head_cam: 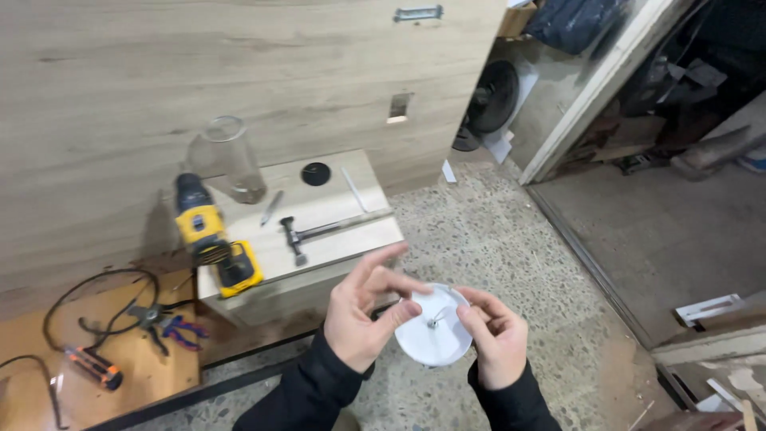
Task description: The person strips the insulation from wires on a white electrical fixture using pliers and a utility knife. They then connect a black cable to the fixture and use pliers to secure the connection.
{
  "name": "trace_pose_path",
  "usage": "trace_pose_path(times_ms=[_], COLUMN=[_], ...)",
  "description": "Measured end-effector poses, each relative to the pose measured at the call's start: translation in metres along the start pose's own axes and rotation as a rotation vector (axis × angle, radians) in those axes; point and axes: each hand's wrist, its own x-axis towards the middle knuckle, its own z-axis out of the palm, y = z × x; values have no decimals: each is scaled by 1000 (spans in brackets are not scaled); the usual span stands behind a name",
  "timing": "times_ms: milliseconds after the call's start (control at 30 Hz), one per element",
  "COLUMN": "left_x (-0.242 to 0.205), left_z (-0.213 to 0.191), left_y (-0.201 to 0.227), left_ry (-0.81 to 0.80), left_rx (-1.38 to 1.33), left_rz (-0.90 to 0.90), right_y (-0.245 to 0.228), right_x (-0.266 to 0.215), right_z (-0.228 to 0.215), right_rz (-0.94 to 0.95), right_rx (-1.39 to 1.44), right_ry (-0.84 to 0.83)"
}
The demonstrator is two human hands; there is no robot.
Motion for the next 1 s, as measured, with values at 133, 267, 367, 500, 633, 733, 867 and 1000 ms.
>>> trace_pose_path(times_ms=[133, 267, 367, 500, 633, 733, 867, 1000], left_x=[36, 52, 64, 91, 125, 145, 167, 181], left_z=[15, 26, 59, 110, 142, 154, 169, 177], left_y=[-57, -125, -136, -151, -174, -178, -165, -156], left_ry=[25, -49, -143, -66, 24, 69, 153, 74], left_rx=[-49, 162, 475, 769, 935, 860, 692, 141], left_rz=[39, -16, 168, 393, 462, 389, 307, -147], right_y=[-8, -6, -8, -14, -26, -32, -27, -68], right_x=[38, 87, 117, 162, 200, 231, 271, 296], right_z=[-44, -90, -114, -136, -160, -165, -187, -182], right_rz=[72, 143, 170, 189, 327, 342, 352, 155], right_rx=[136, 271, 299, 299, 325, 341, 381, -36], right_ry=[50, 2, -17, -97, -107, -150, -400, -581])
